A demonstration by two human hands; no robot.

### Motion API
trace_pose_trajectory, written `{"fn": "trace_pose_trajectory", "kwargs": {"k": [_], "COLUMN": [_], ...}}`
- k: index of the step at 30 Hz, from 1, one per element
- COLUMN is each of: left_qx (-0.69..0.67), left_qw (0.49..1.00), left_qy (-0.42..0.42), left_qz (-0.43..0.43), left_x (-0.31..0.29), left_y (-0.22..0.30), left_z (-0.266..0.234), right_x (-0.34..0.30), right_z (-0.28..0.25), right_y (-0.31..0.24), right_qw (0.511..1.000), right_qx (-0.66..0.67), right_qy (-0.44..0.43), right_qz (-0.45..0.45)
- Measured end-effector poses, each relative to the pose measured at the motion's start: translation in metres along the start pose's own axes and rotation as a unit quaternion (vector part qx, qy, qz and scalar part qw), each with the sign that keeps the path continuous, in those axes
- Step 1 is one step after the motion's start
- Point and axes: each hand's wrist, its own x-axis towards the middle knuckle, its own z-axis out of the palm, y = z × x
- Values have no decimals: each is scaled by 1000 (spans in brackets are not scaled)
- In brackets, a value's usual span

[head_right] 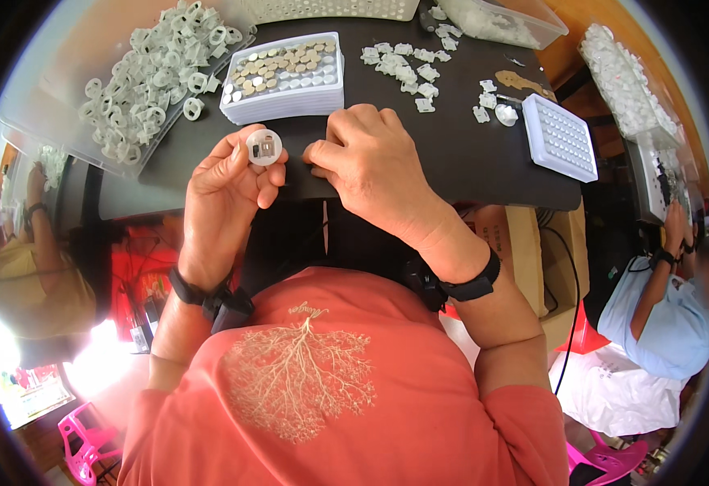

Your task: Manually assembling small plastic and metal components at a workbench.

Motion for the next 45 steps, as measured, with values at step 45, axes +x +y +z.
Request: {"fn": "trace_pose_trajectory", "kwargs": {"k": [45], "left_qx": [-30], "left_qw": [999], "left_qy": [22], "left_qz": [6], "left_x": [0], "left_y": [-1], "left_z": [1], "right_x": [37], "right_z": [12], "right_y": [-34], "right_qw": [828], "right_qx": [500], "right_qy": [62], "right_qz": [247]}}
